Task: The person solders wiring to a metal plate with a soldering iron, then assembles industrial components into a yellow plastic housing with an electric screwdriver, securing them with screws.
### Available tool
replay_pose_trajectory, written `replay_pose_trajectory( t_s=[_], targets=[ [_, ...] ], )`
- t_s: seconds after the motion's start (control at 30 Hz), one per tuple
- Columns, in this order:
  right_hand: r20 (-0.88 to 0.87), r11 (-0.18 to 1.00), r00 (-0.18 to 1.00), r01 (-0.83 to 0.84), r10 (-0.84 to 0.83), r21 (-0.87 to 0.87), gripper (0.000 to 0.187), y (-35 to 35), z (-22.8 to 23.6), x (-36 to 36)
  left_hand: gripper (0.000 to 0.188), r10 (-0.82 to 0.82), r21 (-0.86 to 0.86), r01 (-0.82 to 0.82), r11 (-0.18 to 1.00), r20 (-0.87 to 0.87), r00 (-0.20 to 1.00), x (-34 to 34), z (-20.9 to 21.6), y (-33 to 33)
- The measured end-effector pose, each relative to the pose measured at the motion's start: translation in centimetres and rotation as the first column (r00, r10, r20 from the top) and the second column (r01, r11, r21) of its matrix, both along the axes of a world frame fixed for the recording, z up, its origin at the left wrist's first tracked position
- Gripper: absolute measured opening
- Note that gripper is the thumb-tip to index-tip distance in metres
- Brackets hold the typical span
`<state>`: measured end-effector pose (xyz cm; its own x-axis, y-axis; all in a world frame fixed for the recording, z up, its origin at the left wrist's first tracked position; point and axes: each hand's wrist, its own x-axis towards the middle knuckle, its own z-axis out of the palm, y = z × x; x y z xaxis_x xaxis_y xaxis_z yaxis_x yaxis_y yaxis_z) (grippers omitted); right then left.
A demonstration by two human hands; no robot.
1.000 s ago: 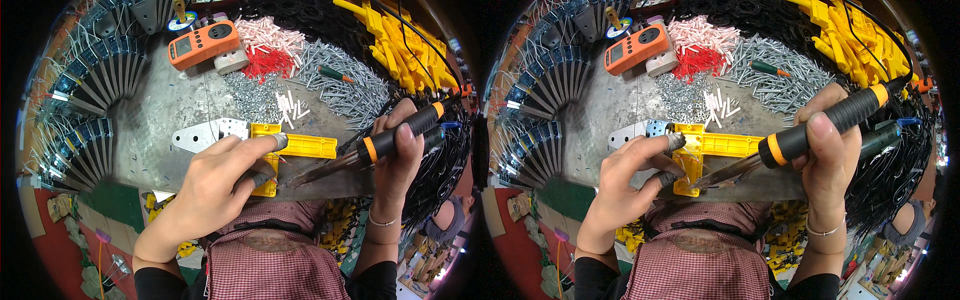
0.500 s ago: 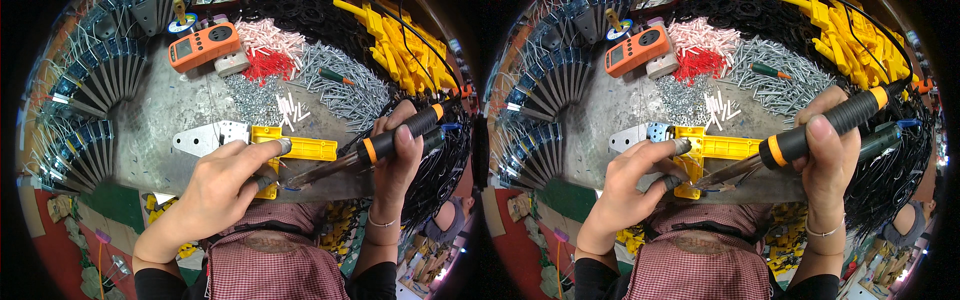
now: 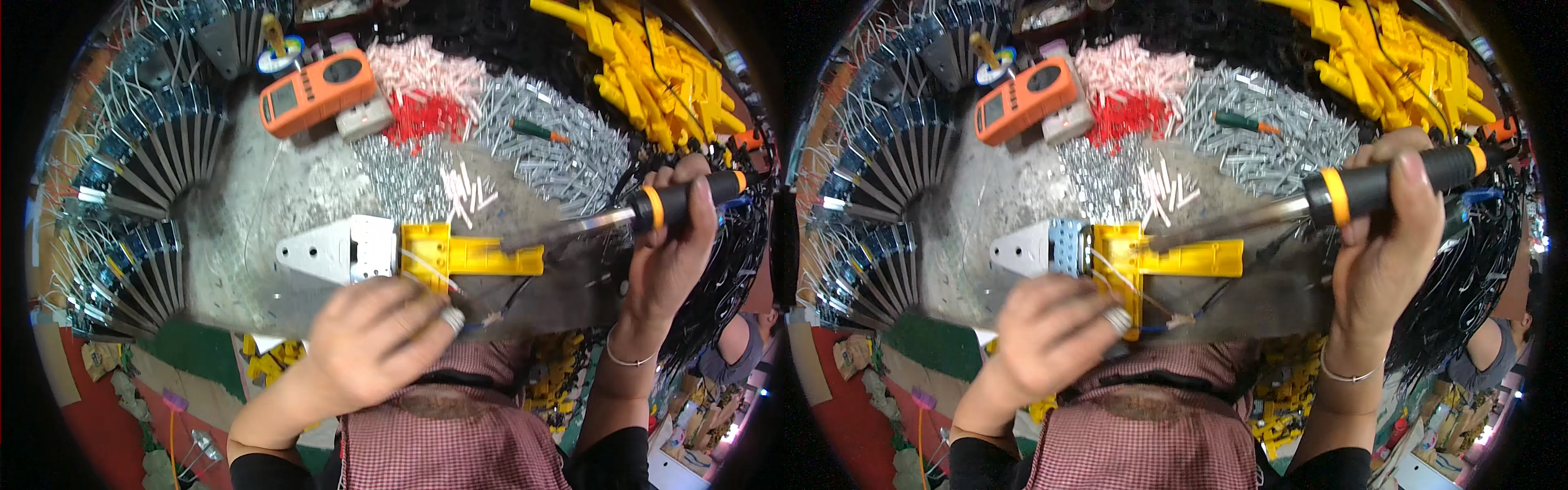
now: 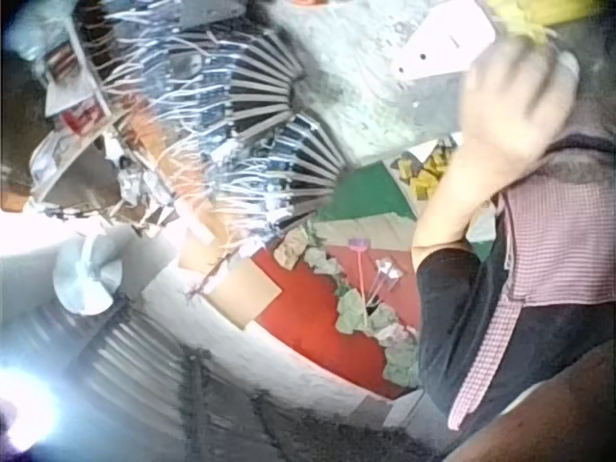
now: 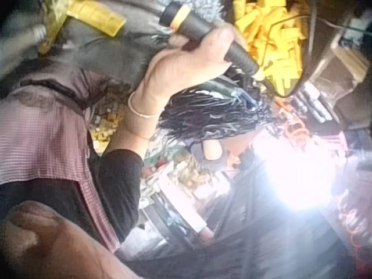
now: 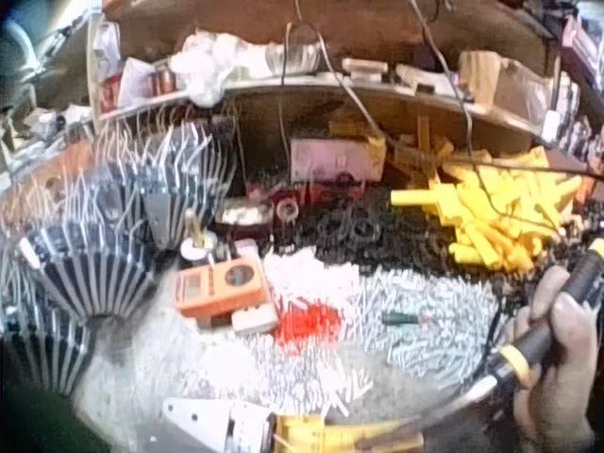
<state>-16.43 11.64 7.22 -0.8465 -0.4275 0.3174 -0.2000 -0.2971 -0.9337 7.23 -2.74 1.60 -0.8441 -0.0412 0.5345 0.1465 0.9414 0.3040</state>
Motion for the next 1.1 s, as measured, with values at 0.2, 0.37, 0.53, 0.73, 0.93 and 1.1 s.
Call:
replay_pose_trajectory(
  t_s=[0.2,0.37,0.53,0.73,0.93,1.1],
  targets=[
    [-0.187,0.99,0.978,-0.067,0.09,0.124,0.022,-10.3,-0.4,-0.6,0.022,-0.046,0.226,0.053,0.973,-0.036,0.998,-1.2,-2.1,-0.1],
    [-0.44,0.955,0.847,-0.27,0.298,0.127,0.021,-20.9,-4.3,-4.3,0.025,-0.032,0.05,0.036,0.998,-0.063,0.997,-2.1,-1.8,0.5],
    [-0.745,0.851,0.599,0.193,0.291,0.488,0.051,-19.9,-7.0,-8.0,0.027,-0.012,-0.026,0.007,1.0,-0.188,0.982,-3.2,-2.3,1.3],
    [0.048,0.364,0.727,-0.398,0.685,0.842,0.025,-5.3,-1.3,0.8,0.016,0.074,0.222,-0.024,0.975,-0.218,0.973,-2.0,-2.7,0.8],
    [-0.16,0.48,0.656,-0.344,0.738,0.807,0.029,1.4,-4.8,5.6,0.02,0.104,0.528,-0.037,0.848,-0.098,0.99,-2.0,-2.5,1.2],
    [0.372,0.467,0.714,-0.681,0.593,0.565,0.021,-0.8,-3.2,5.8,0.04,0.049,0.35,-0.041,0.936,-0.015,0.999,-0.9,-1.4,-1.4]
  ],
)
